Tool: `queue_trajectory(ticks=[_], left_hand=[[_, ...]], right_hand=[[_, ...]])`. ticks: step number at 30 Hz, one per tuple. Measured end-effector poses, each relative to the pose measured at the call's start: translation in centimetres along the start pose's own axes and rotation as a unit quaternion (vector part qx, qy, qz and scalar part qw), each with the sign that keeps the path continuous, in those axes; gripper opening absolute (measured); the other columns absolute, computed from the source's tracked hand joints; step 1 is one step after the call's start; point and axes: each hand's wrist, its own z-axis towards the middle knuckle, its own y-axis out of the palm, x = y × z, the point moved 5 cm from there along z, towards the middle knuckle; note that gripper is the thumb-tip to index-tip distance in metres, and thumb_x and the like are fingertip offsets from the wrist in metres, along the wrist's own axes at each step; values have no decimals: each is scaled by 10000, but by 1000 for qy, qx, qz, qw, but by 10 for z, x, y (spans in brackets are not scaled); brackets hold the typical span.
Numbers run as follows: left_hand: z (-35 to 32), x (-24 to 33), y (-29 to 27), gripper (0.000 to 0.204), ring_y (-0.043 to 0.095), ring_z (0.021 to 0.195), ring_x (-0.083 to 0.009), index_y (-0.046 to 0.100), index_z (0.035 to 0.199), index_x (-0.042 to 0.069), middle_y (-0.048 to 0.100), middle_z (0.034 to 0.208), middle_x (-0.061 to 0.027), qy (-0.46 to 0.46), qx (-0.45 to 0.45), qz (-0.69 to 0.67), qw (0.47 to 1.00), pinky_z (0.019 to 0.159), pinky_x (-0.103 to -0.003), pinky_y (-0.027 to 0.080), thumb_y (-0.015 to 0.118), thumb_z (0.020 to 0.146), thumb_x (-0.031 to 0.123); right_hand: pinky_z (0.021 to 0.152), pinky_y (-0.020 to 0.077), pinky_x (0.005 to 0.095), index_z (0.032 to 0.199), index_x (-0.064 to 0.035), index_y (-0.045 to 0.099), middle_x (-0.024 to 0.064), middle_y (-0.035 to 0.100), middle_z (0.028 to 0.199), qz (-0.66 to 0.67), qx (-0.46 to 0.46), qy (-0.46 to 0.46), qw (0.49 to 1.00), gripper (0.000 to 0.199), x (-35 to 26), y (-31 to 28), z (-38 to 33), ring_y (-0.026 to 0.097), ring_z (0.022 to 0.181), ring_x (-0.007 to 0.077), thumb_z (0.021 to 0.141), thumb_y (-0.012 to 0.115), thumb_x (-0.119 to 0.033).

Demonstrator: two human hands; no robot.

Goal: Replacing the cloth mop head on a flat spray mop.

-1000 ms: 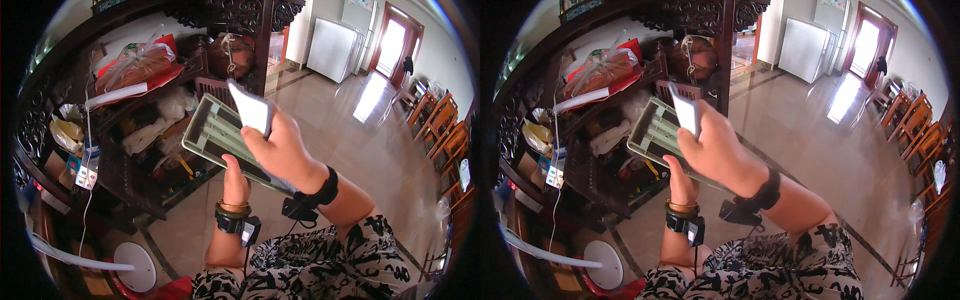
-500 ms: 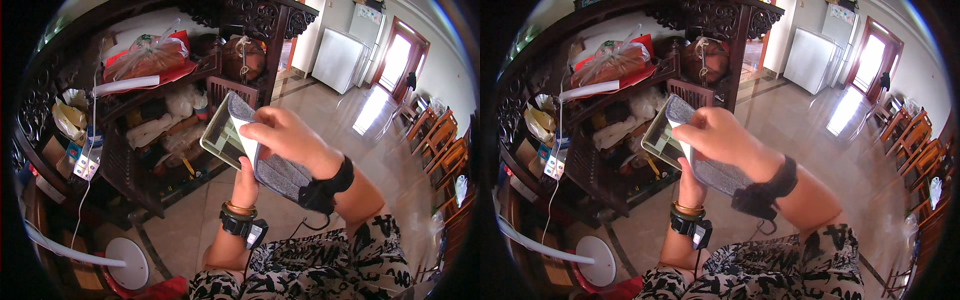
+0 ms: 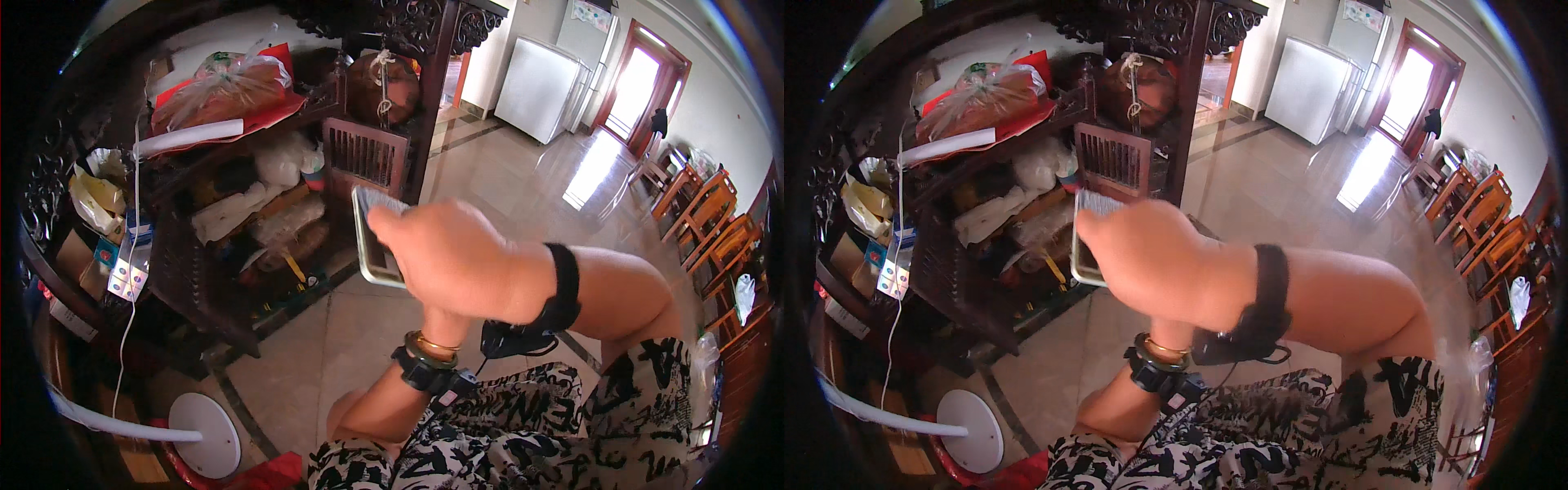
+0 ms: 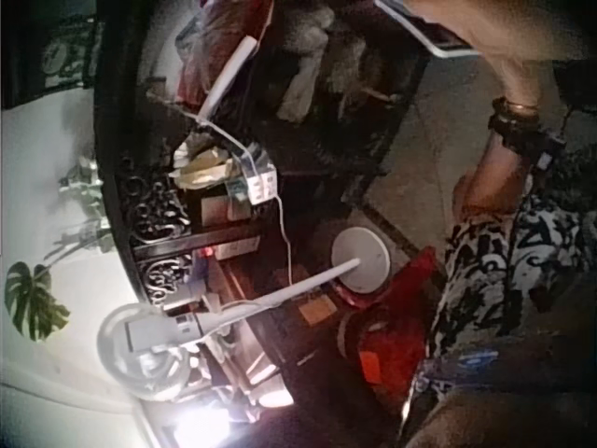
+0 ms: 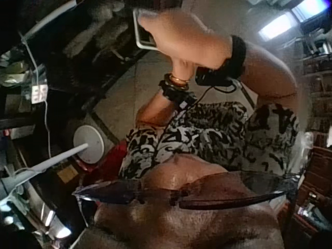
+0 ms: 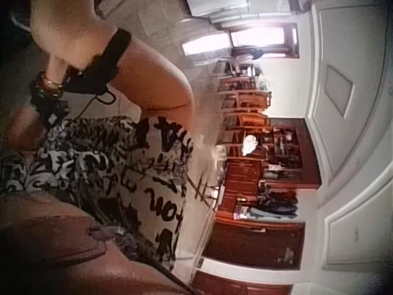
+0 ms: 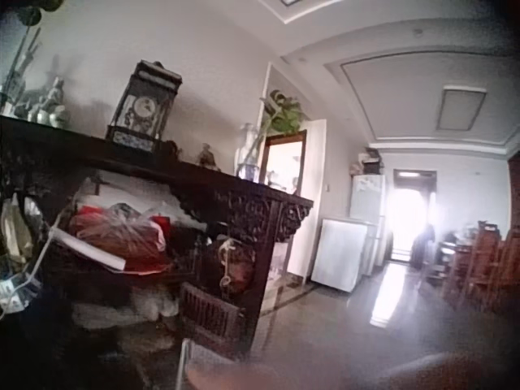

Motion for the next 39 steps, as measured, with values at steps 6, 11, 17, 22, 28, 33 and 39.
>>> queue_trajectory(ticks=[6,11,17,22,28,33,39], left_hand=[[-32,-109,29,540,474,1157,-230,406,1309,-17,481,1272,-131,-2,-247,33,968,987,-363,372,624,863,196],[-35,-79,-9,896,414,1271,-273,347,1383,3,422,1382,-146,-270,-416,-217,841,1034,-415,367,485,800,670],[-53,-101,20,1036,483,1196,-308,409,1336,-22,491,1326,-150,-530,-249,-286,758,1037,-447,348,287,760,830],[-90,-156,24,892,511,1159,-292,493,1266,-3,548,1253,-154,-596,-152,-294,732,1020,-425,361,309,837,756],[-104,-137,46,767,475,1194,-306,462,1293,-3,506,1295,-164,-601,-179,-421,655,1035,-454,340,335,888,636],[-111,-141,48,754,502,1170,-298,480,1280,14,534,1262,-149,-630,-144,-407,646,1027,-443,358,317,875,628],[-114,-135,53,649,533,1086,-328,507,1260,64,548,1235,-153,-620,-85,-477,617,924,-552,388,326,853,537]], right_hand=[[519,472,379,921,-67,536,63,591,724,-154,90,-44,983,227,54,46,-77,606,614,256,727,630,-140],[559,488,341,1038,-69,531,46,591,796,-159,135,-39,977,347,102,93,-157,608,643,226,702,584,-136],[689,514,319,1035,-33,581,79,648,889,-61,117,75,988,365,99,146,-226,637,794,230,688,640,-129],[572,505,369,926,-40,532,104,609,755,-14,39,312,949,214,94,172,-234,630,668,281,770,616,-161],[536,487,397,943,-52,502,123,585,707,-27,-2,357,934,187,103,164,-247,622,637,300,800,584,-139],[557,493,391,942,-79,512,109,590,721,-24,54,319,946,175,95,153,-253,629,661,296,793,590,-130],[514,451,381,900,-61,586,144,580,687,60,188,362,911,120,123,130,-273,596,605,290,853,601,-171]])
